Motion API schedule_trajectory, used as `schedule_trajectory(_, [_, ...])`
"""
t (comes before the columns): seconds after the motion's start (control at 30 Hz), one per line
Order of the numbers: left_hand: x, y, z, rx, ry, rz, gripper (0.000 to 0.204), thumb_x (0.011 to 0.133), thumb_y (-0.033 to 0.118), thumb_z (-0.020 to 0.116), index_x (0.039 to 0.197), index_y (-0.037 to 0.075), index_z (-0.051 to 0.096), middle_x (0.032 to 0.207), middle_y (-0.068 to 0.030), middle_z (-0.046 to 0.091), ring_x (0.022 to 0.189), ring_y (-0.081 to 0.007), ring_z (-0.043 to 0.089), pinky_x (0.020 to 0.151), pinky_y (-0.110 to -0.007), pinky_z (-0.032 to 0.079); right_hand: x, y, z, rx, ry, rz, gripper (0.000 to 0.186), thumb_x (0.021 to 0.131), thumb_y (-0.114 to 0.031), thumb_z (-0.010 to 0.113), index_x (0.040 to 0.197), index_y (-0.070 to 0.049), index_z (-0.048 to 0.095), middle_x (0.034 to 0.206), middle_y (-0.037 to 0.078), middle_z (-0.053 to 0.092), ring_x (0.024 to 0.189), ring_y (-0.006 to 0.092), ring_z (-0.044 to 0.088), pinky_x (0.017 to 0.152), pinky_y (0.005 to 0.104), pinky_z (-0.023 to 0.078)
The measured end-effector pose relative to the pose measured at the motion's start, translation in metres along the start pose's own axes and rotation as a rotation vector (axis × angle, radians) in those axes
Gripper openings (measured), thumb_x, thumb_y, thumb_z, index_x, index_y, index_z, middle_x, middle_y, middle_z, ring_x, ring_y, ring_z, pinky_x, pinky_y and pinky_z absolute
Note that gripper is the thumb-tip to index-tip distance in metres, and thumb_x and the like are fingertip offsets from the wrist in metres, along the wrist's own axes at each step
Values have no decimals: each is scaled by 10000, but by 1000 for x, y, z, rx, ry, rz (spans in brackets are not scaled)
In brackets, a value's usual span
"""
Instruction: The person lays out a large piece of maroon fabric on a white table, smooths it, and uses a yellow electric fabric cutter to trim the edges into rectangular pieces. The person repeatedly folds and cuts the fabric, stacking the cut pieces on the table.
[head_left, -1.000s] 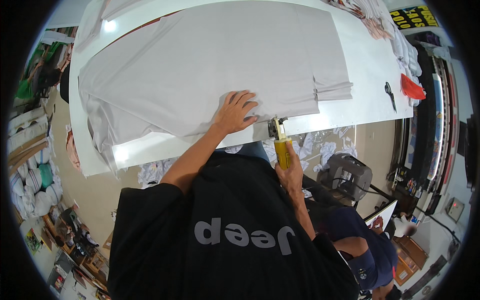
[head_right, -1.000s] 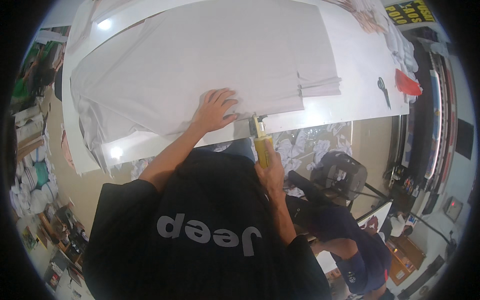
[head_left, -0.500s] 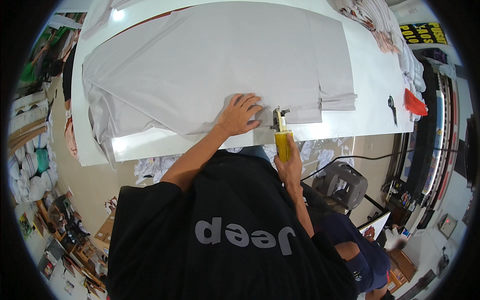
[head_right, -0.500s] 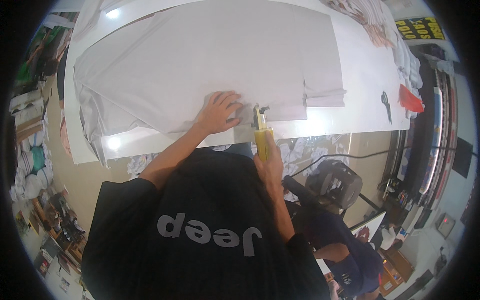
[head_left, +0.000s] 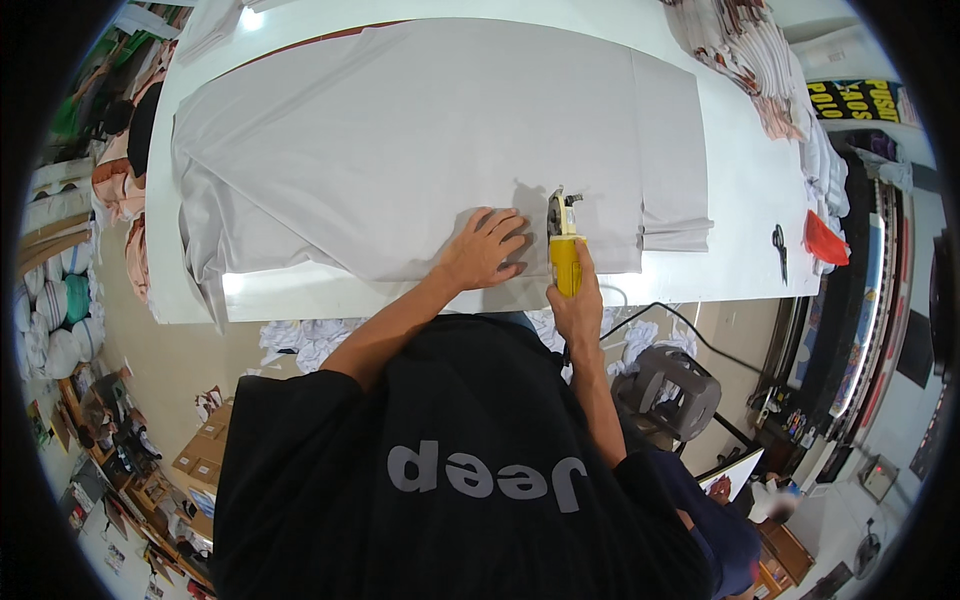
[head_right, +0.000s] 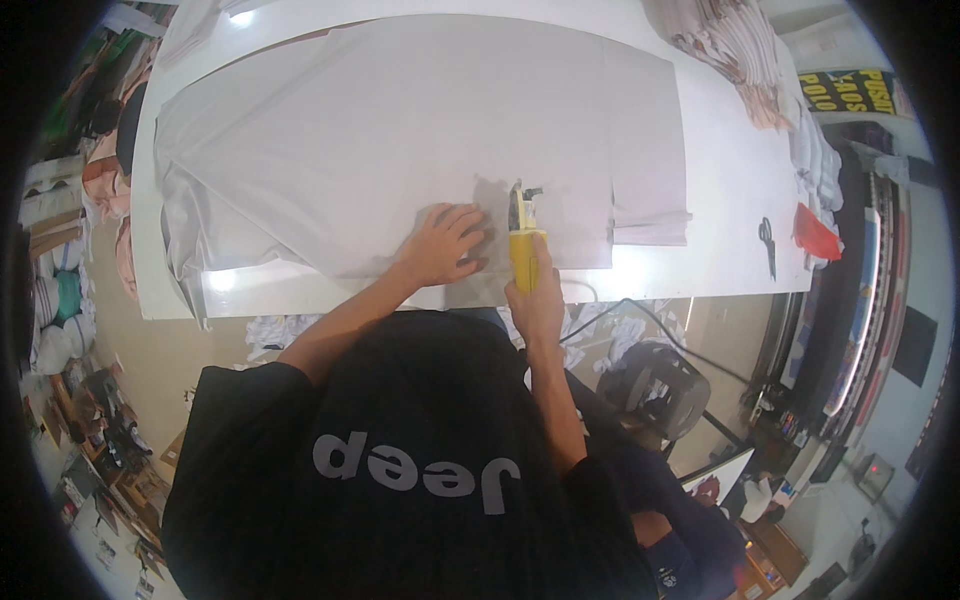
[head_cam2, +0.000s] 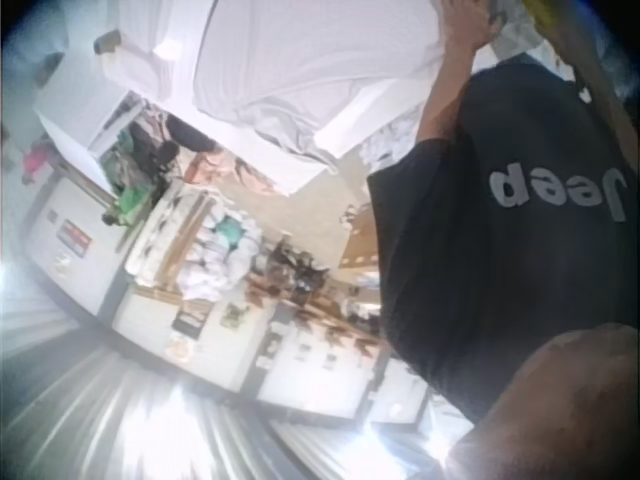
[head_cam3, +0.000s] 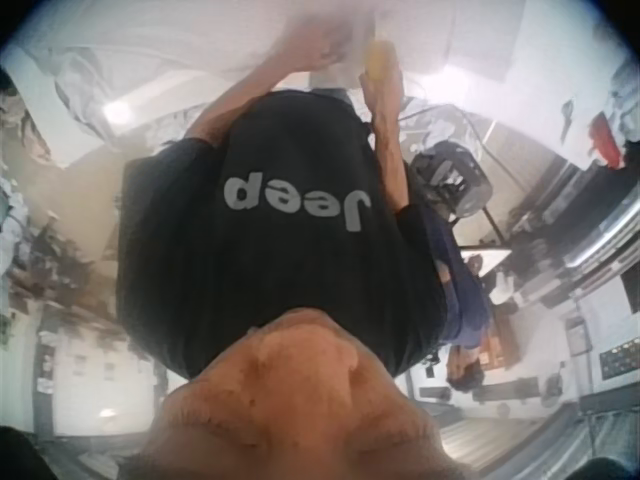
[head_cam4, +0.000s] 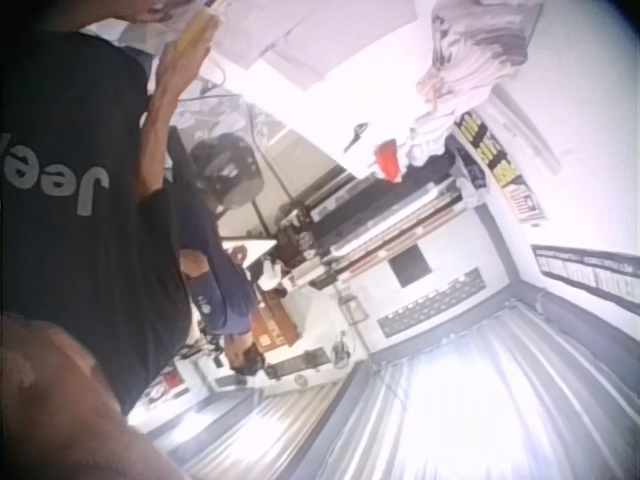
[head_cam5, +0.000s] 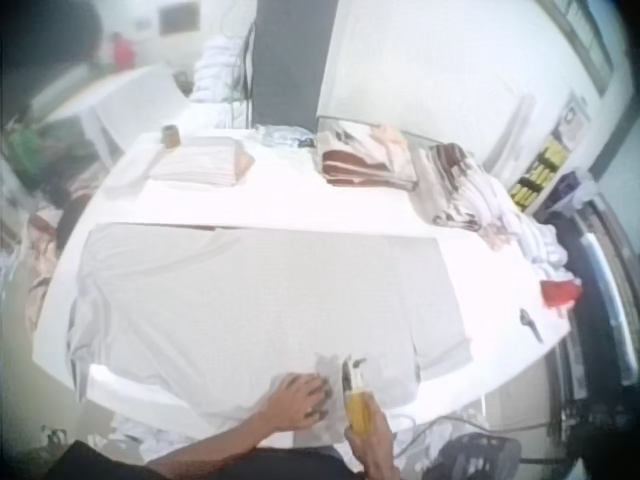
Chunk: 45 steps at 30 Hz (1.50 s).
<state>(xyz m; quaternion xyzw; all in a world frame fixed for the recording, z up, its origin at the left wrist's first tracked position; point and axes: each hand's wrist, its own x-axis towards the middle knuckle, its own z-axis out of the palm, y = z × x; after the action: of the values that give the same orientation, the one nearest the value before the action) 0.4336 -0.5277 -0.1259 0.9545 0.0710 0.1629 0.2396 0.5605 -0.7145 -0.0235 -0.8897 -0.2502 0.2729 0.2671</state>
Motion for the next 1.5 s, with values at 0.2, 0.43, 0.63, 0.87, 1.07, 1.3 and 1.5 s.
schedule_trajectory(0.2, [1, 1, -4, -8, 7, -9, 520, 984, 497, 714, 1350, 128, 696, 1519, -112, 586, 1495, -294, 479, 1235, -556, 352, 41, -22, 0, -1, 25, -48, 887, 855, -78, 680, 1682, -185, 379, 1502, 275, 621, 1332, 478, 635, 1113, 494, 517])
schedule_trajectory(0.43, [2, 1, -8, -25, -42, -11, 588, 1010, 513, 676, 1450, 123, 657, 1604, -114, 542, 1513, -303, 456, 1241, -559, 346, 95, -43, 0, 13, 68, -150, 891, 851, -90, 673, 1680, -207, 370, 1457, 280, 645, 1292, 497, 647, 1075, 508, 529])
schedule_trajectory(0.63, [1, -2, -12, -53, -76, -10, 573, 979, 473, 735, 1425, 122, 657, 1618, -110, 533, 1526, -314, 443, 1249, -566, 340, 150, -71, 1, 19, 54, -114, 907, 847, -94, 668, 1684, -253, 356, 1416, 291, 664, 1255, 510, 659, 1060, 514, 535])
schedule_trajectory(0.87, [-1, -4, -2, -88, -111, -33, 527, 962, 443, 765, 1370, 123, 673, 1617, -107, 518, 1553, -314, 413, 1265, -581, 322, 216, -100, -4, -13, 72, -162, 920, 839, -131, 687, 1680, -287, 348, 1343, 298, 699, 1199, 519, 684, 1032, 530, 551])
schedule_trajectory(1.07, [1, -1, -5, -48, -159, -59, 523, 983, 470, 736, 1382, 142, 661, 1624, -98, 508, 1573, -304, 394, 1280, -585, 303, 277, -127, -1, -38, 95, -224, 869, 927, -179, 734, 1682, -312, 325, 1163, 267, 722, 1102, 483, 716, 963, 574, 571])
schedule_trajectory(1.3, [-1, 2, -1, -33, -174, -76, 526, 990, 488, 724, 1405, 176, 641, 1640, -84, 497, 1584, -297, 387, 1288, -584, 291, 360, -164, 1, -54, 119, -221, 888, 914, -225, 760, 1677, -330, 319, 1189, 255, 730, 1132, 462, 723, 956, 565, 576])
schedule_trajectory(1.5, [-2, 2, -2, -12, -165, -76, 527, 983, 488, 731, 1397, 172, 646, 1636, -81, 501, 1582, -293, 392, 1287, -561, 299, 416, -187, -7, -28, 114, -240, 979, 821, -239, 765, 1687, -383, 332, 1330, 247, 730, 1202, 445, 718, 1015, 499, 575])
